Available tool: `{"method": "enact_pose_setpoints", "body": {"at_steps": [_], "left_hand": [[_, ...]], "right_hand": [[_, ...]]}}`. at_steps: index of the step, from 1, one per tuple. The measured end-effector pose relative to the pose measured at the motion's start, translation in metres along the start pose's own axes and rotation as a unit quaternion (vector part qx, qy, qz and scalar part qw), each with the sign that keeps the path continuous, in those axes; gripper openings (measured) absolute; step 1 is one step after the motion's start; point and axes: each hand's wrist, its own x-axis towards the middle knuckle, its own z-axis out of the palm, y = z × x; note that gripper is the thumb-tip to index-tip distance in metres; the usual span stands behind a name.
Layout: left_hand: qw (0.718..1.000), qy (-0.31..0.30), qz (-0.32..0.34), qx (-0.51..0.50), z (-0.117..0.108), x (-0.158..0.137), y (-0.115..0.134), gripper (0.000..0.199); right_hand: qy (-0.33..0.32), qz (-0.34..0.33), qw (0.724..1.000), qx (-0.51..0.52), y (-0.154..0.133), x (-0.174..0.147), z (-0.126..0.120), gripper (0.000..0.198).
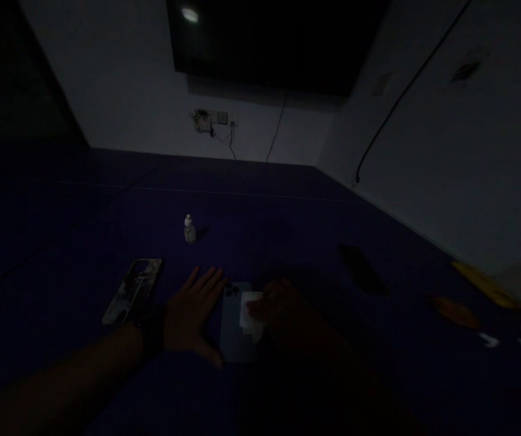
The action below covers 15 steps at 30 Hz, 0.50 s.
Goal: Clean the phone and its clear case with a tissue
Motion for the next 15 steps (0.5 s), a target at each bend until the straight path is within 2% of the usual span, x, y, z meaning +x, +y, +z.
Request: {"method": "enact_pose_setpoints", "body": {"at_steps": [5,9,15], "left_hand": [[1.000,0.019,-0.004,0.011,0.005,0.000,0.001,0.131],[1.000,0.016,-0.008,0.013,0.004,0.000,0.001,0.132],[1.000,0.017,0.002,0.015,0.003,0.000,0.000,0.129]], "right_hand": [[0.005,-0.006,1.000,-0.021,-0.009,0.008,0.010,0.055],[0.021,0.011,0.999,-0.030,-0.001,0.005,0.006,0.054],[0.013,-0.026,0.999,-0.026,-0.008,0.006,0.014,0.054]]}}
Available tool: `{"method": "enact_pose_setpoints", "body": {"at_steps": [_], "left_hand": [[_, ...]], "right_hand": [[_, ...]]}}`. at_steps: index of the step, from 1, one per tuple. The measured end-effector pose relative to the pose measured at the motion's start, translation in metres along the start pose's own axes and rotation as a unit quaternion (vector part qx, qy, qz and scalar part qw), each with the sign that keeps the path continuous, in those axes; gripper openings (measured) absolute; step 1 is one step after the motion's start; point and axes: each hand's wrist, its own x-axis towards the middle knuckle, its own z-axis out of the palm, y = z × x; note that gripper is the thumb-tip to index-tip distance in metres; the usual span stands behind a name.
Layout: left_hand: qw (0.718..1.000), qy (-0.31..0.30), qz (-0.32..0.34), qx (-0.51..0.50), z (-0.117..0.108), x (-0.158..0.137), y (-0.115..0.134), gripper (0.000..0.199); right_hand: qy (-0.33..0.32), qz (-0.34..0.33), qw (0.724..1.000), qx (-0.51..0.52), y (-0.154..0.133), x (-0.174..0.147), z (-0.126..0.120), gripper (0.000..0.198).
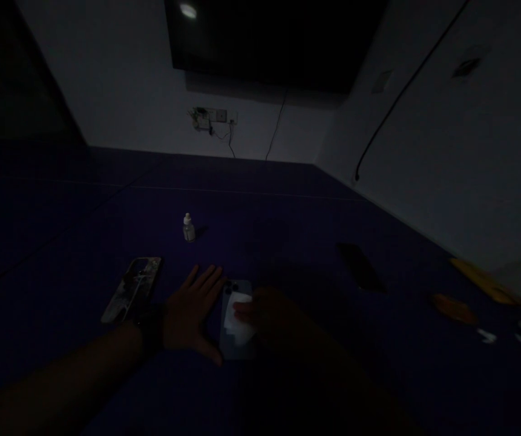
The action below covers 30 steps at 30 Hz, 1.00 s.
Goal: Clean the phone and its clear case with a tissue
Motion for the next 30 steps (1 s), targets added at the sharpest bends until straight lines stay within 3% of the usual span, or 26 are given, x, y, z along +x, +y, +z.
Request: {"method": "enact_pose_setpoints", "body": {"at_steps": [6,12,15,18,23,30], "left_hand": [[1.000,0.012,-0.002,-0.002,0.003,0.000,0.000,0.129],[1.000,0.006,-0.001,-0.006,0.002,-0.001,0.000,0.129],[1.000,0.005,-0.003,-0.007,0.002,0.000,0.000,0.129],[1.000,0.004,-0.003,-0.011,0.000,0.000,0.000,0.128],[1.000,-0.021,0.002,-0.021,-0.007,0.001,0.001,0.130],[0.999,-0.025,-0.001,-0.030,-0.012,0.001,0.003,0.131]], "right_hand": [[0.002,0.032,0.999,-0.019,0.003,-0.001,-0.006,0.057],[-0.028,-0.001,1.000,0.010,-0.003,0.003,0.001,0.058],[-0.020,0.020,1.000,0.005,-0.003,0.005,-0.002,0.060],[-0.013,0.032,0.999,-0.001,-0.001,0.002,-0.007,0.057],[-0.048,-0.015,0.999,0.010,-0.010,0.010,0.002,0.052],[-0.017,0.015,1.000,-0.011,-0.004,0.012,-0.009,0.043]]}}
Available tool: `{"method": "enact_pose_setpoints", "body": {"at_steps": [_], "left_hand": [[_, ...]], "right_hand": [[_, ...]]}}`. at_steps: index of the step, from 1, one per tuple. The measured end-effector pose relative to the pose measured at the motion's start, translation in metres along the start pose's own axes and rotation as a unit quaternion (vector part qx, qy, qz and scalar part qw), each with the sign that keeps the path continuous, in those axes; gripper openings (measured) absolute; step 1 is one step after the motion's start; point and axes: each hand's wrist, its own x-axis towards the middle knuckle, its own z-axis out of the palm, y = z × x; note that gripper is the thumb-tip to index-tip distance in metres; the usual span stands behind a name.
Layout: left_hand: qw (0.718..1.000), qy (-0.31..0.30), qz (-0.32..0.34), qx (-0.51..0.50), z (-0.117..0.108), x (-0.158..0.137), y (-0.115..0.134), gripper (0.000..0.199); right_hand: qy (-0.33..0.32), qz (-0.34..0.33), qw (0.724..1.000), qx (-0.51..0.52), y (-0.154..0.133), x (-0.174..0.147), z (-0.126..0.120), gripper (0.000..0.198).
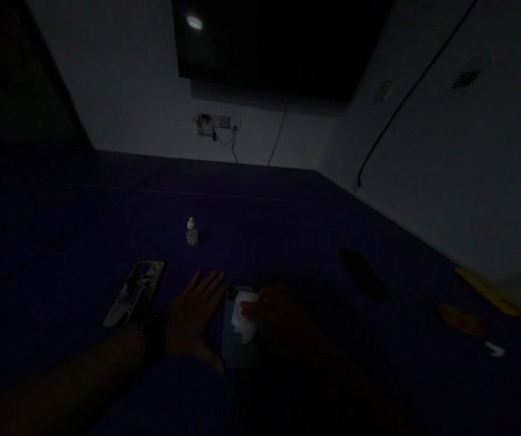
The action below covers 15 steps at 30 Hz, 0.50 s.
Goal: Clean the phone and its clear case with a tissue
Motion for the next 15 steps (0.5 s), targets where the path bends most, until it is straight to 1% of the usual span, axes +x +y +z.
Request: {"method": "enact_pose_setpoints", "body": {"at_steps": [2,4,6,8,9,13,15], "left_hand": [[1.000,-0.002,0.000,-0.002,-0.001,0.000,0.001,0.131],[1.000,-0.009,-0.003,-0.003,-0.001,0.000,0.001,0.131],[1.000,-0.013,-0.009,-0.002,-0.001,0.000,0.001,0.131],[1.000,-0.011,-0.009,0.001,-0.001,0.000,0.001,0.130],[1.000,-0.009,-0.007,0.003,-0.001,0.000,0.001,0.130],[1.000,-0.009,-0.001,0.010,0.002,0.000,-0.001,0.130],[1.000,-0.007,-0.002,0.010,0.002,0.000,-0.001,0.130]], "right_hand": [[-0.007,-0.014,1.000,0.003,-0.001,-0.001,-0.004,0.046],[-0.034,-0.016,0.999,0.009,-0.007,0.002,-0.005,0.050],[-0.057,0.000,0.998,0.015,-0.014,0.008,-0.003,0.051],[-0.062,0.018,0.998,0.023,-0.017,0.011,0.001,0.051],[-0.062,0.014,0.998,0.026,-0.017,0.011,0.004,0.051],[-0.065,-0.049,0.996,0.044,-0.003,0.000,0.010,0.048],[-0.054,-0.051,0.996,0.056,0.003,-0.004,0.008,0.043]]}}
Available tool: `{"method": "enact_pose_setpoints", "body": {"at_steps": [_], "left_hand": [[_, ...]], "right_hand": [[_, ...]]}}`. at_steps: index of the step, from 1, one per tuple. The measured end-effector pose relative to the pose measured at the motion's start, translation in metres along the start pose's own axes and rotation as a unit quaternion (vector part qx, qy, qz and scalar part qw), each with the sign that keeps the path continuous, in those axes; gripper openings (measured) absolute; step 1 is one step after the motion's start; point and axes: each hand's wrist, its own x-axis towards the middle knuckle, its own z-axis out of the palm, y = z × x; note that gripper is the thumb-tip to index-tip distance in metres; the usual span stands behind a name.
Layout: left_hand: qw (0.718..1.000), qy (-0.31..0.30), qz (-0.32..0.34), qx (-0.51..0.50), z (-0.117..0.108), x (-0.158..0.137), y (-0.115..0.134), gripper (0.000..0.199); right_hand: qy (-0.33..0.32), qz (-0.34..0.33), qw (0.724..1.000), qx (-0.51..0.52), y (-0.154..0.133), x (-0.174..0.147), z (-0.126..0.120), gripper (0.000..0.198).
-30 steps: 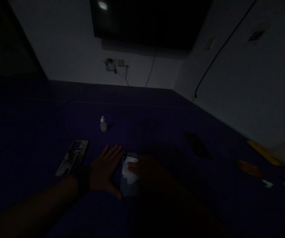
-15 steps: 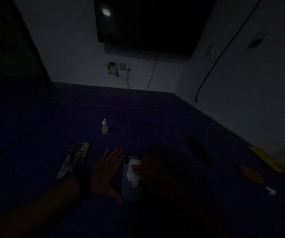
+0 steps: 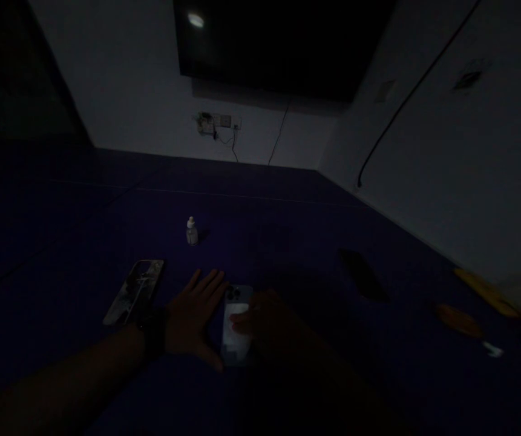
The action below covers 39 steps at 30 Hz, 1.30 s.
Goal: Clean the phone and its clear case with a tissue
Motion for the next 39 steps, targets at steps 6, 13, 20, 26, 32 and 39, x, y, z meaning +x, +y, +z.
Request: {"method": "enact_pose_setpoints", "body": {"at_steps": [6,13,20,26,32,39], "left_hand": [[1.000,0.002,-0.009,-0.002,-0.001,0.001,0.002,0.132],[1.000,0.002,0.001,-0.006,0.000,0.000,0.001,0.131],[1.000,0.016,-0.013,0.005,0.003,0.000,0.003,0.132],[0.999,0.038,-0.019,0.021,0.008,0.000,0.004,0.134],[0.999,0.042,-0.023,0.024,0.009,0.000,0.005,0.138],[0.999,0.030,-0.028,0.019,0.006,0.000,0.008,0.138]], "right_hand": [[-0.031,0.019,0.999,-0.002,-0.003,0.008,0.002,0.053],[0.025,0.033,0.999,0.002,0.007,-0.004,0.002,0.043],[0.006,0.000,1.000,0.012,0.002,0.000,0.013,0.046],[0.098,0.079,0.992,-0.010,0.021,-0.019,0.001,0.041],[0.067,0.133,0.989,-0.025,0.022,-0.002,0.013,0.057],[0.076,0.177,0.981,0.001,0.032,0.000,0.017,0.044]]}}
